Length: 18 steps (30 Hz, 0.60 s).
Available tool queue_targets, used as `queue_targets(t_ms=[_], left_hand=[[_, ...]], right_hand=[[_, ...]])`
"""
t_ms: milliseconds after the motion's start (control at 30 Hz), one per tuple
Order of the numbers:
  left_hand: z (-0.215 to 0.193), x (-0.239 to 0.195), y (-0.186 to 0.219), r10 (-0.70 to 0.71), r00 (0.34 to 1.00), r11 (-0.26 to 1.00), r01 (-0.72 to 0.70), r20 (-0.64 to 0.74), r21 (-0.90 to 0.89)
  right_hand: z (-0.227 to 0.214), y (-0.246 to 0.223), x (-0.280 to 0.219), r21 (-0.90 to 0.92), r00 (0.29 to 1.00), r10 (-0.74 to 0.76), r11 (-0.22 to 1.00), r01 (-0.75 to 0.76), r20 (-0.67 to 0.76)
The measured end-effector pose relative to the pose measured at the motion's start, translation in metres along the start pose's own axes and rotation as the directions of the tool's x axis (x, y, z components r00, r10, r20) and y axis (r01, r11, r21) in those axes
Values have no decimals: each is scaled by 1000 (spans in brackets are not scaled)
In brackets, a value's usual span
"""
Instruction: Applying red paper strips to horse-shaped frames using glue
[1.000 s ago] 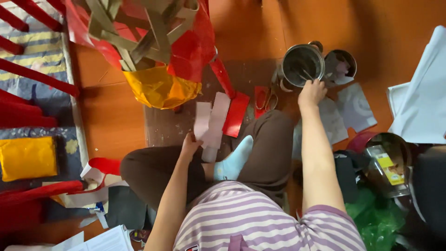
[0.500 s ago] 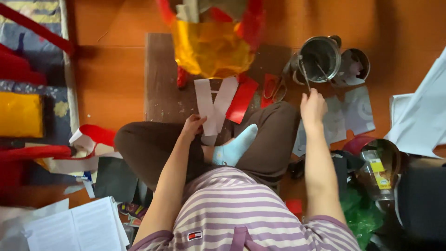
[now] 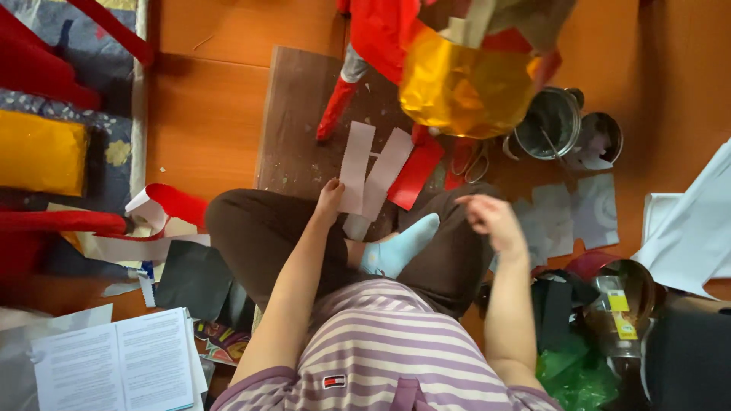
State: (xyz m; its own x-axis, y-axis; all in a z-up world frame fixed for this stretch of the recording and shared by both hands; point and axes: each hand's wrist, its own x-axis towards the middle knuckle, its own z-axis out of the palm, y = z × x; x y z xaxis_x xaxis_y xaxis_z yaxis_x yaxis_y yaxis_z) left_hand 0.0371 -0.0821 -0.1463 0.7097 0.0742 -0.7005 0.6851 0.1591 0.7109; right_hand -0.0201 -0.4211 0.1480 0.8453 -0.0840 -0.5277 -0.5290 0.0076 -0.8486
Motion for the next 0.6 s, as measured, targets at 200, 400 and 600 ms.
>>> queue_targets(t_ms=[200, 400, 600], left_hand=[[3, -27, 29, -107, 994, 980, 111, 31, -167], [4, -58, 57, -168, 967, 921, 224, 193, -318], [1, -17, 1, -164, 953, 882, 257, 253, -395]], right_hand=[[127, 20, 47, -831, 971, -193, 509, 222, 141], [171, 42, 117, -969, 969, -208, 182, 169, 130], [167, 124, 81, -948, 949, -291, 249, 197, 121]])
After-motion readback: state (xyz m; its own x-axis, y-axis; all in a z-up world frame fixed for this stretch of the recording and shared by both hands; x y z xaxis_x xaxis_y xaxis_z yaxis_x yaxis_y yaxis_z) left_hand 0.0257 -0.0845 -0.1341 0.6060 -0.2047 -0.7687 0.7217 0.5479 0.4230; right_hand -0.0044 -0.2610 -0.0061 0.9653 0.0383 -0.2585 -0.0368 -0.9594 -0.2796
